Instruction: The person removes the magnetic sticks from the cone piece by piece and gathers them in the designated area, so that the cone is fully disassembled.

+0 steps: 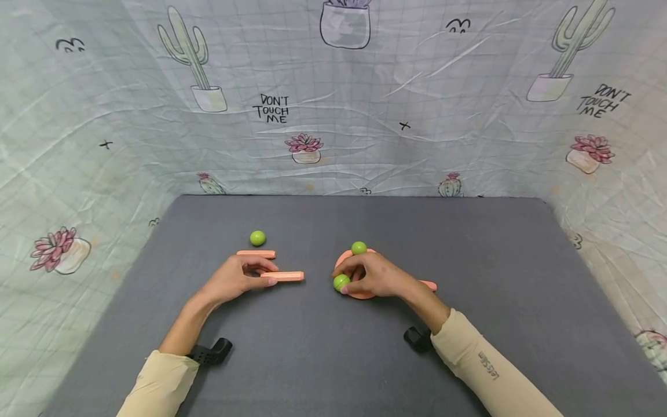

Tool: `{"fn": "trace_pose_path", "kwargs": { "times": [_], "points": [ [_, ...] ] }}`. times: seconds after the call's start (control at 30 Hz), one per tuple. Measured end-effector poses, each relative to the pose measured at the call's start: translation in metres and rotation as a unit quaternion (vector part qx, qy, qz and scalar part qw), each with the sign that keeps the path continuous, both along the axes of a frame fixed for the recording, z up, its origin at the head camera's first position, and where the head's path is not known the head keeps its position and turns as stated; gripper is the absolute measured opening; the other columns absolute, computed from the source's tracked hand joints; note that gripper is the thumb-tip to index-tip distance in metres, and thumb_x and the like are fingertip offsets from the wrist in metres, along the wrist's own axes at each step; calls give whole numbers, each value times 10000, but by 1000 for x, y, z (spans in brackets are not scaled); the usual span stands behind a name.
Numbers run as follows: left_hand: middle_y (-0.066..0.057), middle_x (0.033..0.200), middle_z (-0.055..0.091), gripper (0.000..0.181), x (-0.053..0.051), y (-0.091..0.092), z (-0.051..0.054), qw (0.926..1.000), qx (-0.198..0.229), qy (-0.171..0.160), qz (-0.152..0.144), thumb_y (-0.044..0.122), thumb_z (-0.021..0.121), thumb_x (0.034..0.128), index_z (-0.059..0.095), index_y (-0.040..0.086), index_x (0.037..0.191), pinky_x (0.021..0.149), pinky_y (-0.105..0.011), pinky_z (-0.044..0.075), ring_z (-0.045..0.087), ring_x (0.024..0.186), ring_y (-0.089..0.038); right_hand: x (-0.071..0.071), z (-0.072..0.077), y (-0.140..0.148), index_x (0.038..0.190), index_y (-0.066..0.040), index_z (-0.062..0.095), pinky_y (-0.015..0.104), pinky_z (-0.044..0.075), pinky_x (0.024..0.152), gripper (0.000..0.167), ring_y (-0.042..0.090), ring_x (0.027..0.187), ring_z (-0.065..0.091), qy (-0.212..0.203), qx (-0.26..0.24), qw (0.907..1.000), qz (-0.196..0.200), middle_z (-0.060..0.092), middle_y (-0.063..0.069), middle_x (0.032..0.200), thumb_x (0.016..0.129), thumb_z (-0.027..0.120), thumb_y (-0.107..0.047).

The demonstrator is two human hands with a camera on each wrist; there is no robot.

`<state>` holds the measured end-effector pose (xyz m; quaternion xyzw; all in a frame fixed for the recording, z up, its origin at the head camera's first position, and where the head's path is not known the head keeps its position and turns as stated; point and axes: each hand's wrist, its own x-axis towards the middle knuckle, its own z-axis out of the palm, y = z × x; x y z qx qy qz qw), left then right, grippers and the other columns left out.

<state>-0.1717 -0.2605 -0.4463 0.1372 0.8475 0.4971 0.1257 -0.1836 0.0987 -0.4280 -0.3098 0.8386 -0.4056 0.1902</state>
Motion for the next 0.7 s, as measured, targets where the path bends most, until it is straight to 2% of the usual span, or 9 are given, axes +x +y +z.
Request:
{"fn": "trace_pose_path", "kwargs": {
  "times": [0.13, 0.27, 0.4, 0.57, 0.63, 0.7],
  "points": [
    [4, 1471, 635, 230, 2, -7, 0, 9998, -97, -71, 126, 359, 851, 876, 813, 242, 1070, 882, -179, 477, 524, 1378, -107, 0, -1, 1, 1196, -123, 773, 217, 560, 814, 304, 85, 853, 693, 14, 17, 10000, -5, 766, 24, 1032, 896, 824, -114],
    [33, 1477, 634, 217, 3, -13, 0, 9999, -144, 9, 59, 388, 800, 922, 808, 261, 1096, 915, -170, 459, 493, 1429, -139, -1, -3, 1, 1193, -127, 773, 216, 559, 815, 302, 74, 850, 689, -5, 2, 10000, -8, 765, 22, 1027, 896, 825, -115],
    [55, 1458, 651, 204, 2, -18, -1, 9999, -104, 50, 90, 382, 788, 934, 803, 267, 1102, 942, -140, 445, 520, 1408, -95, -2, -3, 2, 1199, -126, 771, 220, 558, 823, 308, 76, 855, 688, -38, 16, 10000, -52, 764, 20, 1027, 897, 825, -117],
    [76, 1432, 668, 186, 3, -25, -1, 9998, 2, 190, 65, 369, 778, 943, 796, 267, 1096, 945, -148, 467, 560, 1375, -100, -1, -2, 3, 1202, -139, 773, 226, 561, 827, 312, 82, 859, 690, -49, 51, 9999, -98, 766, 4, 1026, 896, 826, -119],
    [84, 1424, 673, 193, 4, -29, 0, 9996, -100, 258, 113, 382, 771, 945, 797, 277, 1105, 945, -165, 477, 581, 1343, -94, -1, -2, 3, 1201, -146, 774, 227, 562, 829, 310, 81, 863, 689, -34, 60, 9999, -80, 765, -2, 1028, 896, 827, -124],
    [69, 1381, 700, 214, 5, -34, 0, 9982, -353, 337, 335, 411, 777, 934, 795, 292, 1111, 918, -184, 492, 620, 1256, -75, -1, -3, 2, 1197, -158, 776, 225, 560, 831, 309, 81, 867, 690, -53, 74, 9999, -91, 765, -9, 1027, 895, 830, -128]
  ]
}}
